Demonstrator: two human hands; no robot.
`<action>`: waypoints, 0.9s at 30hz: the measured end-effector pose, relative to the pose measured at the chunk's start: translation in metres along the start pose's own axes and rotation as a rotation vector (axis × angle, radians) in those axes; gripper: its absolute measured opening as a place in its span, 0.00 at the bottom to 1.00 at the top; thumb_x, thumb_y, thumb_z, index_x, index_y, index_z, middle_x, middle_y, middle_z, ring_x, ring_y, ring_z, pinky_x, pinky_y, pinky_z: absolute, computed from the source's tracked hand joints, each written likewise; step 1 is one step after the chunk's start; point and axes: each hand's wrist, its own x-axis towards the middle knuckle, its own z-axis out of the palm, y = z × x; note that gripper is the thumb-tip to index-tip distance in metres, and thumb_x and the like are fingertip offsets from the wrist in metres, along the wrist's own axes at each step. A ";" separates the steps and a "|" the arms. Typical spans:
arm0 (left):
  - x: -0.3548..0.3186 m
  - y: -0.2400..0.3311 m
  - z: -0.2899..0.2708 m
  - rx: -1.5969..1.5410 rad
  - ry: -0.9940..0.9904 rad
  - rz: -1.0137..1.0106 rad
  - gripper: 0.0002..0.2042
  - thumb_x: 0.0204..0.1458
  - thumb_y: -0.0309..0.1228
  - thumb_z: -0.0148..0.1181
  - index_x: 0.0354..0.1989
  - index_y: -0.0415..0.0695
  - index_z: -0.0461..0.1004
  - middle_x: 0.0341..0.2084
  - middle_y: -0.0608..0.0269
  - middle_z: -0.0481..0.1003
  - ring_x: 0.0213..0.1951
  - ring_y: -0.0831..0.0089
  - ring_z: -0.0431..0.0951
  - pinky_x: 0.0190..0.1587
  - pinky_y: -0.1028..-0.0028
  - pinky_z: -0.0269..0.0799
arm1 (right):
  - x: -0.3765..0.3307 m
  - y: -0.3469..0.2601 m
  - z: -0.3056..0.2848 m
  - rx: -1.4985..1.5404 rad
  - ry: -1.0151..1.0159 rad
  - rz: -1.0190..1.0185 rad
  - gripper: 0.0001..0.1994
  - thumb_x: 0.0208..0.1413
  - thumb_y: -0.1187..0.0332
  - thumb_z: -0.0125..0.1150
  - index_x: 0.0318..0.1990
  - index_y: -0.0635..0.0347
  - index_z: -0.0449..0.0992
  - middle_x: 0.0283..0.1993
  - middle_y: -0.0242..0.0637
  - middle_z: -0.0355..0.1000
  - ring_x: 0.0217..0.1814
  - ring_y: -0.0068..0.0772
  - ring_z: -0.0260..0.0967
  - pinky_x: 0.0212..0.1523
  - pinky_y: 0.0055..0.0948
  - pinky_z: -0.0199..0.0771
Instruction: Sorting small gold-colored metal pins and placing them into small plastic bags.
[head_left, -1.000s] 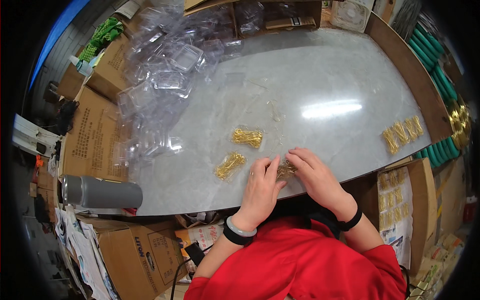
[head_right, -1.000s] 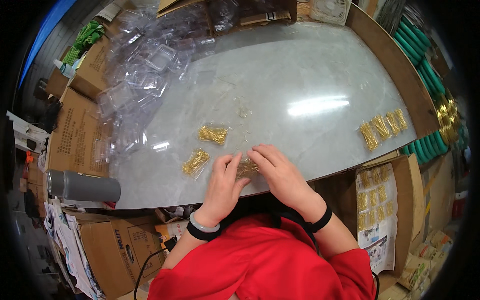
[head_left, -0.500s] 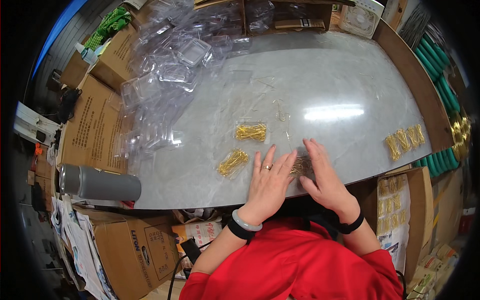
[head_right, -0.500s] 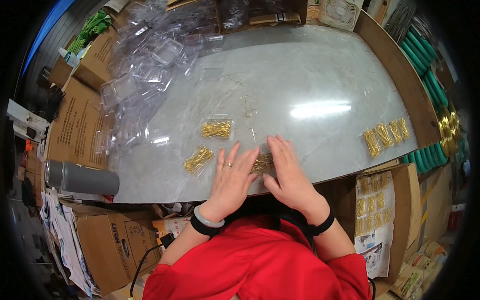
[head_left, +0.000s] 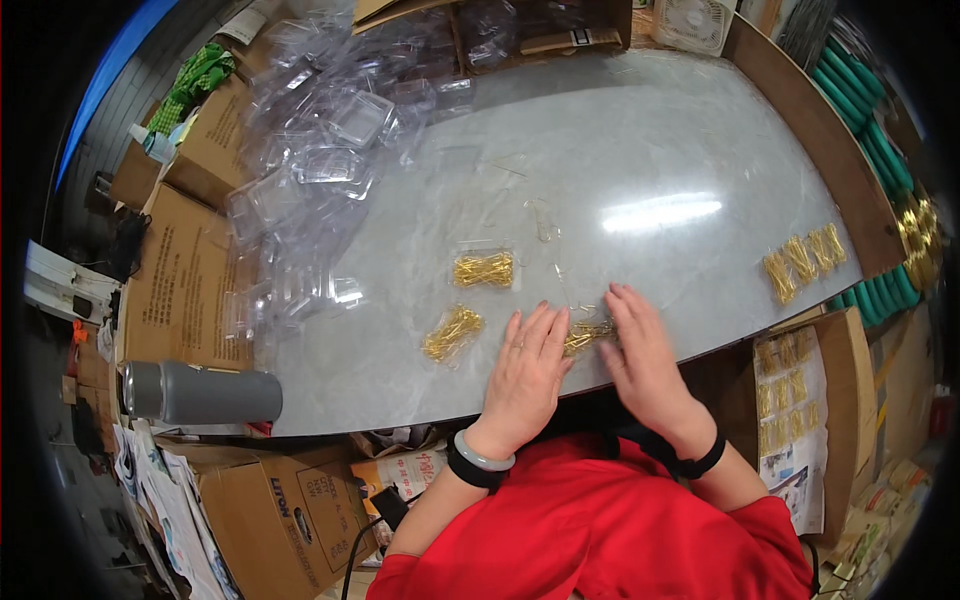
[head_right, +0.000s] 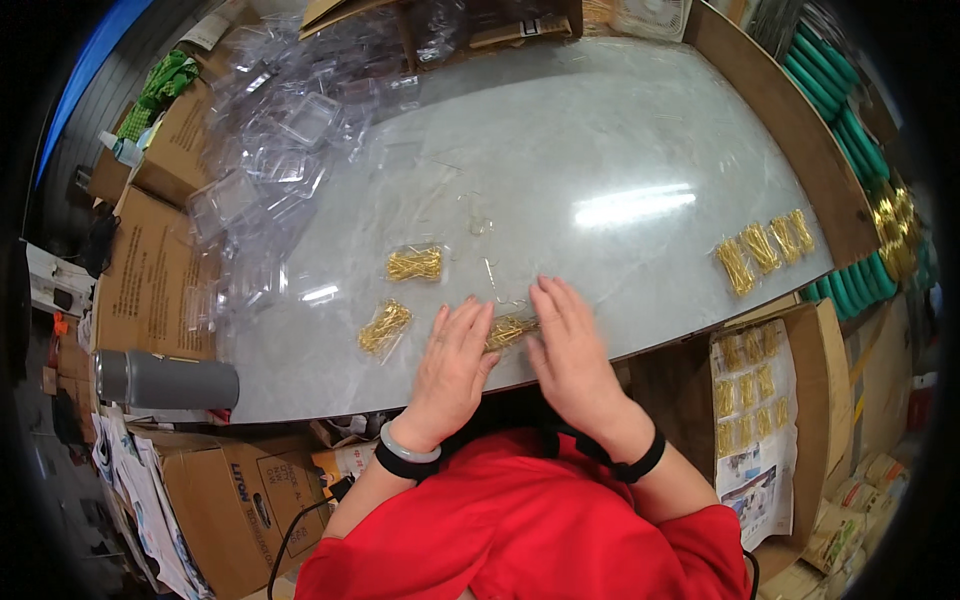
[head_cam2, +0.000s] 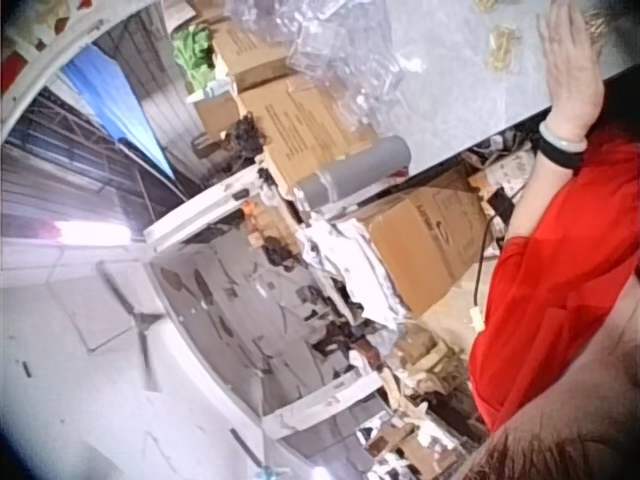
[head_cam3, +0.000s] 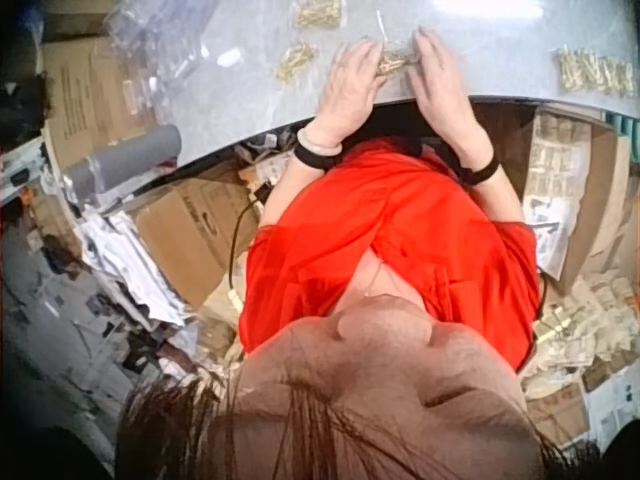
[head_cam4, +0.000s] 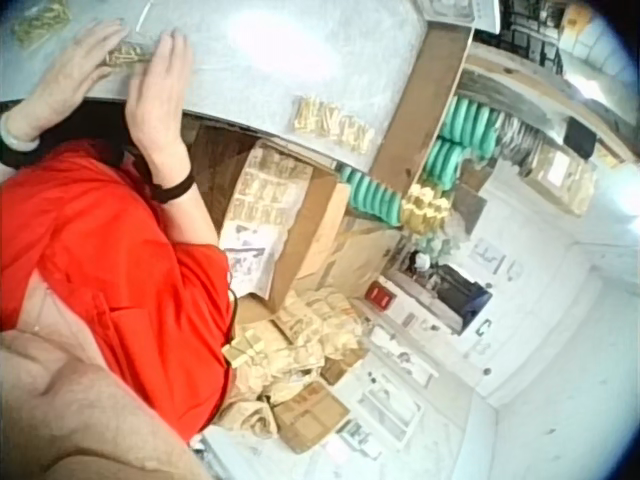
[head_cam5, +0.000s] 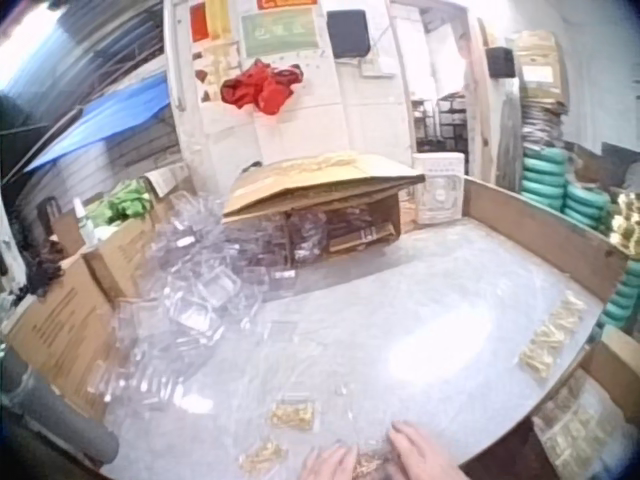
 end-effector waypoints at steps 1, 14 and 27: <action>0.000 0.000 0.001 0.011 0.002 0.018 0.28 0.59 0.24 0.58 0.69 0.36 0.61 0.63 0.45 0.66 0.68 0.47 0.63 0.73 0.48 0.52 | 0.001 -0.007 0.004 0.049 -0.023 -0.002 0.33 0.55 0.78 0.60 0.69 0.70 0.58 0.71 0.59 0.59 0.74 0.64 0.55 0.74 0.50 0.58; -0.005 -0.004 -0.007 -0.265 0.090 -0.052 0.46 0.49 0.22 0.68 0.76 0.38 0.47 0.66 0.42 0.62 0.68 0.45 0.62 0.71 0.54 0.56 | 0.027 -0.005 0.000 0.125 -0.239 -0.245 0.31 0.53 0.72 0.68 0.65 0.64 0.66 0.66 0.49 0.66 0.71 0.58 0.59 0.71 0.46 0.63; -0.031 0.011 -0.024 0.072 0.146 -0.216 0.26 0.53 0.25 0.68 0.61 0.34 0.69 0.56 0.44 0.71 0.57 0.44 0.71 0.59 0.55 0.67 | 0.008 -0.013 0.003 -0.117 0.009 -0.224 0.20 0.49 0.71 0.71 0.52 0.57 0.76 0.52 0.36 0.72 0.57 0.44 0.68 0.58 0.40 0.68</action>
